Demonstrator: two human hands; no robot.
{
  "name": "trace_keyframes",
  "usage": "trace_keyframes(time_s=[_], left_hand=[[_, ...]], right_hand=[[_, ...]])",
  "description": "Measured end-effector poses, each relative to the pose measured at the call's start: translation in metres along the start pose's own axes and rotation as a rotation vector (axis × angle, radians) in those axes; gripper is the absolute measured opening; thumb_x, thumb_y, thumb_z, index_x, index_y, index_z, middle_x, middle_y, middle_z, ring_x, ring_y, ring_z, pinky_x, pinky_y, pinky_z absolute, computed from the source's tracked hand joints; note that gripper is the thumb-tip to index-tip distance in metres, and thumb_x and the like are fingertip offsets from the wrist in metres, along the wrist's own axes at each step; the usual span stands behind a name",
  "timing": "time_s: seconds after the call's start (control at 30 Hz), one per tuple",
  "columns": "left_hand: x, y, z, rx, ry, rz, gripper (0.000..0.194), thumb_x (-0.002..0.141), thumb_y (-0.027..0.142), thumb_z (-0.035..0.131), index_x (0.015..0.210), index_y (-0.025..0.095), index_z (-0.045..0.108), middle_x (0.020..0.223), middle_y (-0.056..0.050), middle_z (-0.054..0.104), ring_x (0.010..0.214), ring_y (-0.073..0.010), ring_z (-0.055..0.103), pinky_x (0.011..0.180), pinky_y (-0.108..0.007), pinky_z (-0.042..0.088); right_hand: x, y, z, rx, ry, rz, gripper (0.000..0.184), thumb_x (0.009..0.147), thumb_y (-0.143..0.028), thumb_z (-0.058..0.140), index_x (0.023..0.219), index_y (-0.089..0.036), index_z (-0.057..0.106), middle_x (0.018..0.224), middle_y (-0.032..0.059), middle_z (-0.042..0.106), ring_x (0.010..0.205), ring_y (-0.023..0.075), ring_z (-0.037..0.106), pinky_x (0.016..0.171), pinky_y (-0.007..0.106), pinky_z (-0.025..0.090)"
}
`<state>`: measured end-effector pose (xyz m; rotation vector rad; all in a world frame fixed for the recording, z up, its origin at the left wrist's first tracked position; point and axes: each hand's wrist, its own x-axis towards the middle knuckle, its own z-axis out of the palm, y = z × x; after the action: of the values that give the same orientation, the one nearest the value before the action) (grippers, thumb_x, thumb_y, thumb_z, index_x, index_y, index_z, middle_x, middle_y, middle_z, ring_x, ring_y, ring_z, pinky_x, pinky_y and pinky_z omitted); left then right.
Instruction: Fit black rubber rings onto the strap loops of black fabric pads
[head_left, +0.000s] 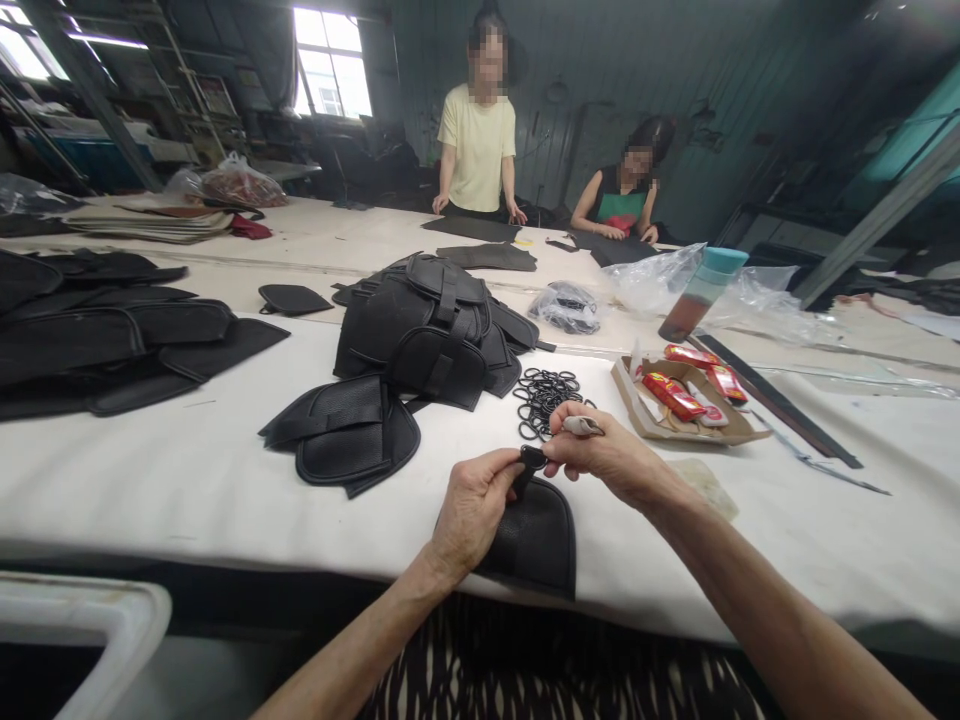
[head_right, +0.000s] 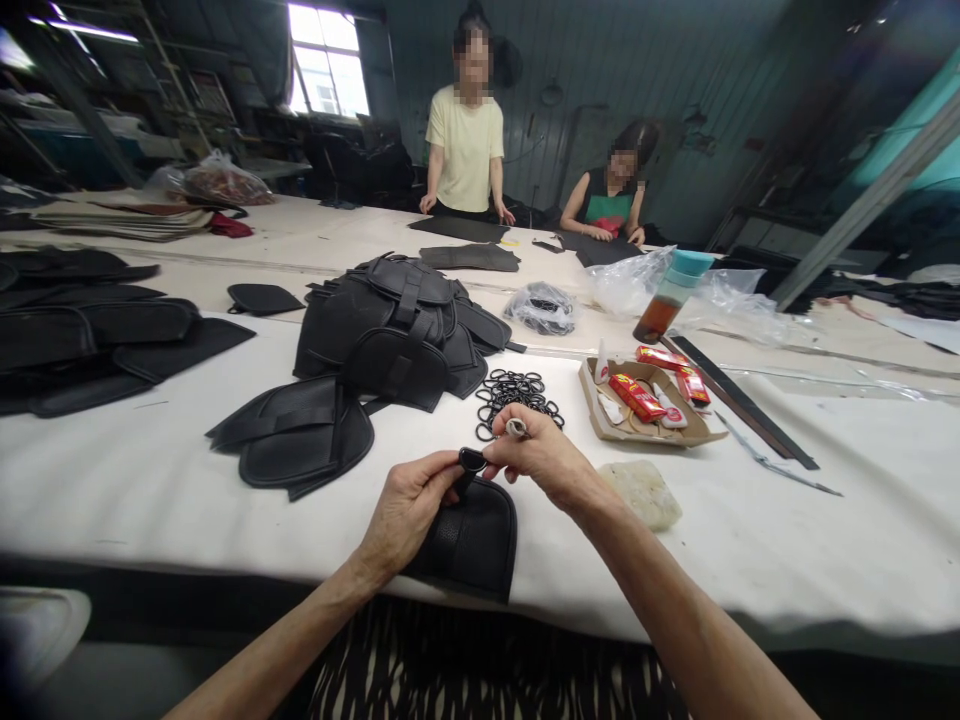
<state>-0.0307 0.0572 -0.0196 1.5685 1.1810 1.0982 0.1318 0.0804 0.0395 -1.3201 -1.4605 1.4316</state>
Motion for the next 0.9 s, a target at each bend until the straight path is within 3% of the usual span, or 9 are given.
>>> trace_keyframes(time_s=[0.3,0.5,0.6,0.67,0.8,0.9], left_hand=[[-0.002,0.0,0.0,-0.035,-0.001,-0.002,0.023,0.085,0.03,0.047,0.085,0.018,0.067,0.065,0.001,0.06,0.059,-0.0115,0.052,0.06,-0.021,0.042],[-0.004,-0.002,-0.003,-0.135,-0.013,-0.074,0.031,0.081,0.023,0.05,0.111,0.019,0.057,0.07,0.002,0.06,0.06,-0.0116,0.052,0.058,-0.022,0.042],[0.0,-0.008,-0.005,-0.222,-0.051,-0.134,0.026,0.078,0.023,0.052,0.1,0.015,0.063,0.069,-0.001,0.06,0.058,-0.0118,0.052,0.056,-0.023,0.042],[0.005,-0.012,-0.005,-0.273,-0.03,-0.185,0.025,0.075,0.023,0.054,0.096,0.012,0.064,0.064,0.0,0.058,0.05,-0.0107,0.05,0.05,-0.023,0.04],[0.005,-0.01,-0.003,-0.293,0.045,-0.217,0.023,0.073,0.028,0.056,0.09,0.013,0.063,0.056,0.003,0.051,0.042,-0.0088,0.046,0.042,-0.021,0.034],[0.002,-0.002,-0.001,-0.304,0.081,-0.217,0.016,0.073,0.027,0.056,0.081,0.014,0.062,0.053,0.004,0.05,0.042,-0.0083,0.045,0.043,-0.02,0.035]], right_hand=[[0.0,0.003,0.007,0.066,-0.034,0.034,0.022,0.065,-0.023,0.063,0.077,-0.02,0.044,0.052,-0.007,0.058,0.054,0.0126,0.061,0.051,0.022,0.044],[0.004,0.017,0.015,0.018,-0.029,-0.03,0.02,0.069,-0.026,0.058,0.076,-0.021,0.04,0.049,-0.0072,0.056,0.049,0.0128,0.057,0.048,0.023,0.043],[0.009,0.025,0.023,-0.083,0.045,-0.126,0.015,0.071,-0.024,0.053,0.073,-0.022,0.038,0.05,-0.0082,0.05,0.047,0.0112,0.052,0.046,0.021,0.039],[0.011,0.031,0.029,-0.184,0.131,-0.223,0.011,0.072,-0.02,0.051,0.071,-0.022,0.04,0.055,-0.0068,0.05,0.051,0.0104,0.05,0.048,0.021,0.038],[0.002,0.035,0.043,-0.155,0.256,-0.325,0.008,0.078,-0.025,0.049,0.077,-0.022,0.042,0.065,-0.0044,0.05,0.058,0.0119,0.048,0.054,0.022,0.038],[-0.008,0.034,0.048,-0.171,0.243,-0.33,0.007,0.08,-0.028,0.048,0.08,-0.022,0.043,0.069,-0.0035,0.051,0.06,0.0124,0.048,0.056,0.023,0.039]])
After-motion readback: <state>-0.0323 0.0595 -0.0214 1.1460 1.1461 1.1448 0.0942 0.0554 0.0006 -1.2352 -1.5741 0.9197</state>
